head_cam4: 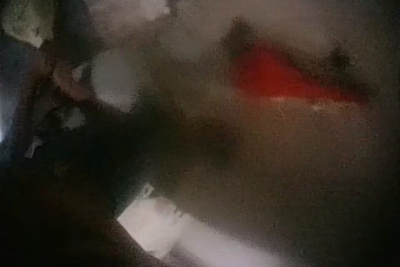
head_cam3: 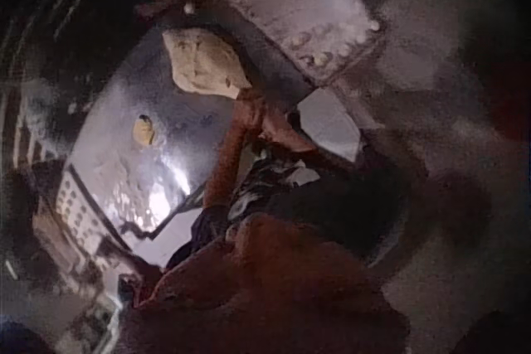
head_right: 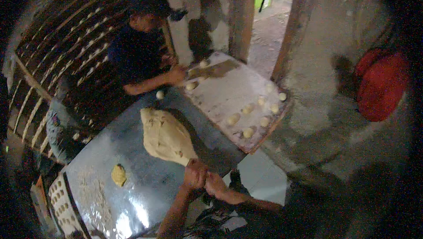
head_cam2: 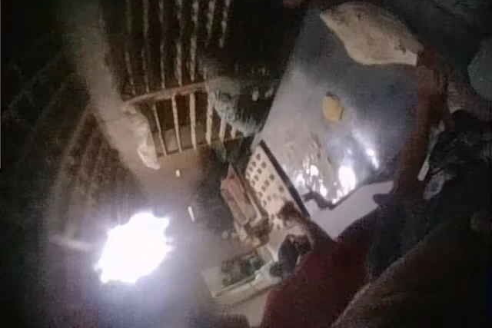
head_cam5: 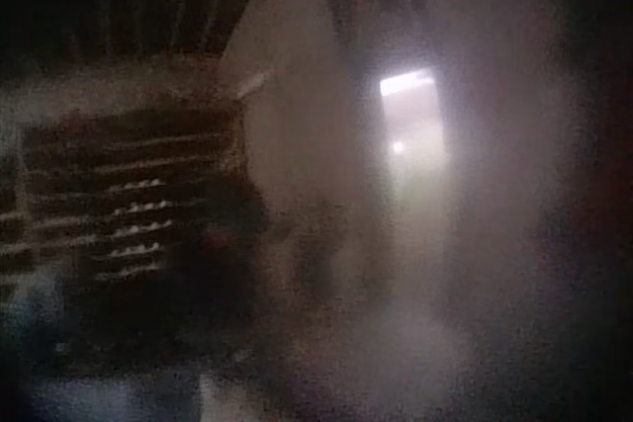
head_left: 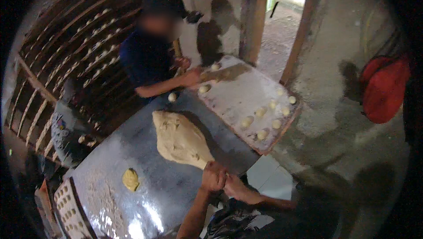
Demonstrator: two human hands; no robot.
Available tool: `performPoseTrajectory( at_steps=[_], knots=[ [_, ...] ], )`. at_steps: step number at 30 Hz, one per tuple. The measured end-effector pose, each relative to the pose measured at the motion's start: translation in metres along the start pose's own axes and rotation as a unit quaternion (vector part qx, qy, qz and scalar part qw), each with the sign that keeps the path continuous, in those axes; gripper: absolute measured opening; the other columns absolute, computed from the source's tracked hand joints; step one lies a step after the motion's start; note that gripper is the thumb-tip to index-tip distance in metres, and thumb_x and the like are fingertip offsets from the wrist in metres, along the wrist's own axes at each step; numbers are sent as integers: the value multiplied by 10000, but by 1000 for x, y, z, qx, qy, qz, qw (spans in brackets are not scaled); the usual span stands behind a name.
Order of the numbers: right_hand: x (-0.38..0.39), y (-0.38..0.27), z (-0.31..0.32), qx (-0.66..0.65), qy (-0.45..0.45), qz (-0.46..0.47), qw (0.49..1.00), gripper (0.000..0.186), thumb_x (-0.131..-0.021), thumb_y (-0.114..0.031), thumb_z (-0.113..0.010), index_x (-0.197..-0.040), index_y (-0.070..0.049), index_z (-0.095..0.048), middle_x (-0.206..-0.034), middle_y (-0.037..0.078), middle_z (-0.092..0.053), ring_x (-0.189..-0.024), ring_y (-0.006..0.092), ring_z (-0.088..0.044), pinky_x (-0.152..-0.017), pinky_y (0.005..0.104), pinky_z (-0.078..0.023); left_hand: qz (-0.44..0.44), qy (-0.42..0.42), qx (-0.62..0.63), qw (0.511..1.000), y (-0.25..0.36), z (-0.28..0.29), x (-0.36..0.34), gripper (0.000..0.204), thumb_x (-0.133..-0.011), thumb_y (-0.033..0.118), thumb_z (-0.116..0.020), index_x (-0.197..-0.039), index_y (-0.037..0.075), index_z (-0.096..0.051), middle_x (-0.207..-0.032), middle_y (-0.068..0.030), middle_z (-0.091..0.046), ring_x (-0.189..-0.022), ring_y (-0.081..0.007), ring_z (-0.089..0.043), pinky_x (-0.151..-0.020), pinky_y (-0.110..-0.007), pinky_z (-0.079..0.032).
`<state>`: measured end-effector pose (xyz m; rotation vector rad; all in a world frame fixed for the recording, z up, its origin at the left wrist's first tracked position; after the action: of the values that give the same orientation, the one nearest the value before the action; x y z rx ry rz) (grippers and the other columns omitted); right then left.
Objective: The person tears off pieces of dough from a large mass on a metal table, rolls them into balls, and places them on a floured tray. Other workers are also shaping dough and arranging pieces on racks in the background.
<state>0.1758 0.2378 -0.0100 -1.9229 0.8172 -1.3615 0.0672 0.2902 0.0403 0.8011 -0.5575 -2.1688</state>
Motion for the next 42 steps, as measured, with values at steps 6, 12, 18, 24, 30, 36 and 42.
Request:
performPoseTrajectory(
  at_steps=[6, 12, 18, 24, 30, 36, 42],
  knots=[
    [104, -83, -39, 474, 27, 425, 771, 177, -974, -205, -623, -1065, -54, -618, -809, 78, -641, -725, 266, -673, -627, 465, -516, -12, 123, -65, 990, -29, 24, 33, 324, -978, 306, -522, -894, 20, -649, -858, -180, -666, -804, -348, -642, -771, -465, -512],
    [-27, -59, -7, 778, 155, 298, 531, 564, -982, -331, -598, -1447, -32, -487, -1551, 320, -325, -1472, 499, -280, -1192, 593, -279, 69, 118, -70, 988, -33, 81, 60, 235, -970, 138, -609, -1109, -43, -666, -1014, -229, -694, -1001, -403, -660, -916, -484, -526],
    [-46, -17, -4, 654, 68, 417, 628, 540, -931, -191, -672, -1438, -62, -538, -1473, 286, -477, -1385, 411, -463, -1112, 525, -411, 95, 150, -37, 983, -44, 67, 90, 244, -968, 125, -636, -1161, -22, -658, -1027, -221, -689, -1062, -419, -643, -989, -488, -514],
    [-79, -83, -7, 610, 175, 403, 660, 397, -918, -200, -705, -1296, -91, -652, -1386, 232, -589, -1359, 374, -514, -1148, 546, -364, 132, 160, -31, 978, -28, 74, 83, 246, -940, 106, -667, -1149, -24, -655, -1021, -201, -684, -1135, -404, -622, -1055, -486, -487],
    [-56, -56, 26, 639, 214, 423, 606, 422, -914, -219, -721, -1314, -99, -663, -1394, 229, -604, -1400, 424, -471, -1208, 569, -281, 150, 149, -3, 977, -30, 73, 86, 292, -942, 139, -675, -1189, -10, -633, -1109, -189, -676, -1147, -390, -620, -1094, -489, -465],
    [-67, -32, -20, 647, 51, 316, 691, 473, -937, -147, -627, -1407, -106, -600, -1580, 206, -422, -1451, 473, -374, -1169, 579, -342, 164, 143, 12, 976, -12, 84, 75, 413, -948, 169, -680, -1323, 28, -580, -1309, -211, -617, -1228, -421, -586, -1117, -497, -450],
    [-88, -66, -6, 640, 236, 370, 631, 488, -919, -165, -659, -1395, -74, -595, -1521, 263, -468, -1446, 507, -354, -1167, 565, -335, 160, 165, 78, 970, -6, 70, 96, 492, -834, 87, -701, -1317, 74, -610, -1451, -170, -548, -1257, -404, -579, -1079, -477, -479]
  ],
)
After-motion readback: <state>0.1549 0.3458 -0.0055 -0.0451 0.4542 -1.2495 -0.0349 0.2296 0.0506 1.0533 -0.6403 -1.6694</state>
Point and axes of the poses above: each hand's wrist, its own x-axis away from the middle knuckle, its own z-axis out of the back of the hand, y = z × x, the point moved 6 cm from there along -x, towards the middle knuckle
